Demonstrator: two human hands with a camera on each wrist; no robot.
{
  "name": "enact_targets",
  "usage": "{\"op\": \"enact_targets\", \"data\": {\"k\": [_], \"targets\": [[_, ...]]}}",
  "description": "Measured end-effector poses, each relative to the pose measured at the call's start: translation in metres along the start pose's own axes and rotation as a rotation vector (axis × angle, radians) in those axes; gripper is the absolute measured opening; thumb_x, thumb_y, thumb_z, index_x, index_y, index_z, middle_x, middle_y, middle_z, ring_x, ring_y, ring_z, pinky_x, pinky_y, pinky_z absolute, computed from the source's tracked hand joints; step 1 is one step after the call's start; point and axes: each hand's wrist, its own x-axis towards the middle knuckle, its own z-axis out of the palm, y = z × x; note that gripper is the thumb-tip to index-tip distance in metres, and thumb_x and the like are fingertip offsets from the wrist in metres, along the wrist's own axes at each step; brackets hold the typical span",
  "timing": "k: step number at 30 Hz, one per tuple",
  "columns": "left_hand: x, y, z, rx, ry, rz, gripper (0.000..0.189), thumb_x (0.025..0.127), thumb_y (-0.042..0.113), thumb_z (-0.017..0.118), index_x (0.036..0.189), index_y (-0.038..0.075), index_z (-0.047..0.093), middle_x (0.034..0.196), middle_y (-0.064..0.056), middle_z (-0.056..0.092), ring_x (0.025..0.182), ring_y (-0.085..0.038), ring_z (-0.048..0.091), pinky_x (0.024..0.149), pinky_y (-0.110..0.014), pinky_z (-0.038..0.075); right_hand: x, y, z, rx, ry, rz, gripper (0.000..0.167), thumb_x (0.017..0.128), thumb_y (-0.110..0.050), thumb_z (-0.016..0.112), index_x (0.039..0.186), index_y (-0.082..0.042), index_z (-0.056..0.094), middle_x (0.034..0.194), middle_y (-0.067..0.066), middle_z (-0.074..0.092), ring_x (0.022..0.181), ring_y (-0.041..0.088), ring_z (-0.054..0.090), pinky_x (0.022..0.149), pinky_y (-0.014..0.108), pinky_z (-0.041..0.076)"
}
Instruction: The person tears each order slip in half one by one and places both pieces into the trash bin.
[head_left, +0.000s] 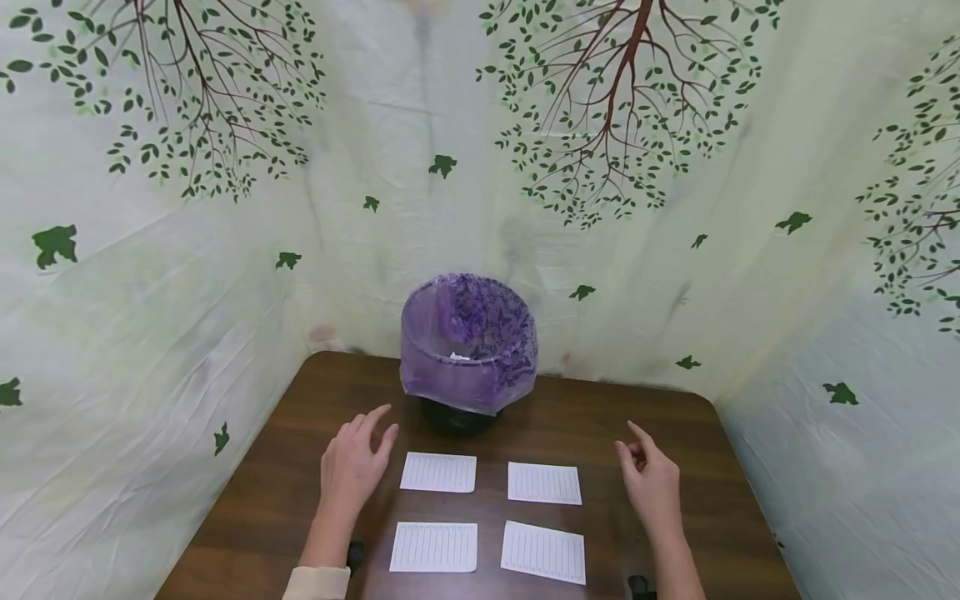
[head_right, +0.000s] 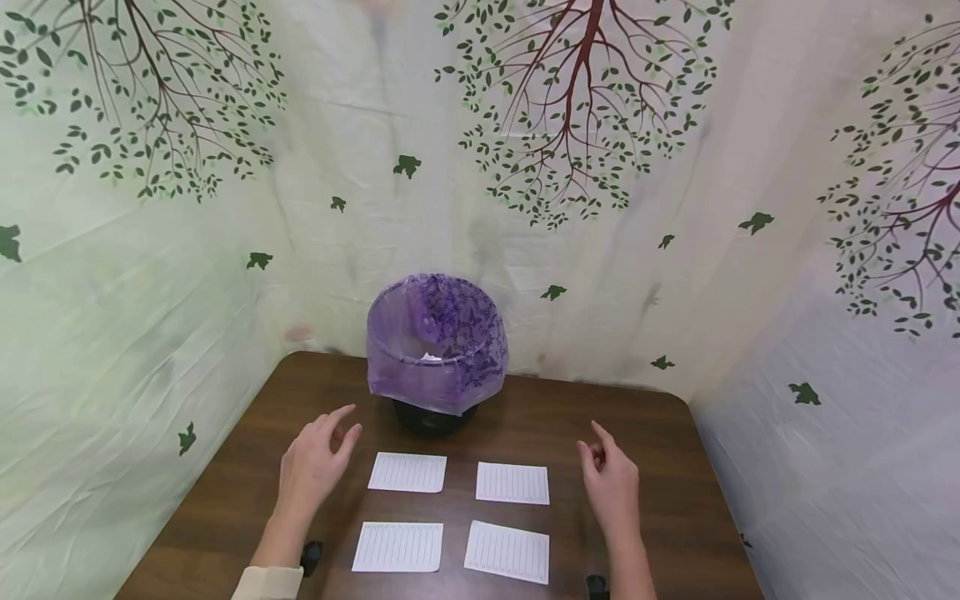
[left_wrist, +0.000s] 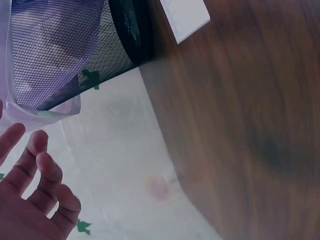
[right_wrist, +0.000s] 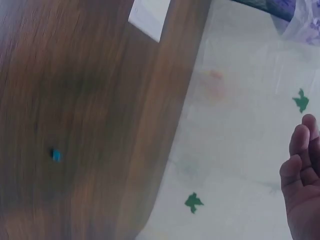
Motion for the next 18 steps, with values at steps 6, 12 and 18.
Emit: {"op": "enact_targets", "data": {"k": [6, 12, 18], "targets": [[-0.007, 0.002, 0.004, -0.061, -0.052, -0.072, 0.036, 0.101, 0.034, 0.072, 0.135, 0.021, 0.070, 0.081, 0.003, 0.066, 0.065, -0.012, 0.050, 0.058, -0.030, 0.038, -0.005, -0.008, 0.011, 0.072, 0.027, 0.019, 0.035, 0.096, -0.010, 0.078, 0.131, -0.005, 0.072, 0.080, 0.005, 0.072, 0.068, 0.002, 0.056, 0.063, 0.017, 0.046], [-0.009, 0.005, 0.008, -0.123, -0.050, -0.104, 0.035, 0.101, 0.035, 0.073, 0.133, 0.022, 0.071, 0.084, 0.003, 0.069, 0.064, -0.012, 0.050, 0.060, -0.031, 0.040, -0.010, -0.018, 0.017, 0.132, 0.007, 0.048, 0.032, 0.098, -0.012, 0.077, 0.129, -0.008, 0.072, 0.083, 0.006, 0.074, 0.067, 0.000, 0.054, 0.062, 0.016, 0.045], [-0.011, 0.009, 0.016, -0.181, -0.052, -0.156, 0.033, 0.101, 0.039, 0.072, 0.131, 0.025, 0.071, 0.087, 0.004, 0.066, 0.068, -0.013, 0.050, 0.064, -0.030, 0.040, -0.015, -0.025, 0.022, 0.197, -0.013, 0.087, 0.030, 0.098, -0.013, 0.076, 0.128, -0.009, 0.072, 0.083, 0.006, 0.073, 0.067, 0.001, 0.053, 0.062, 0.015, 0.044]]}}
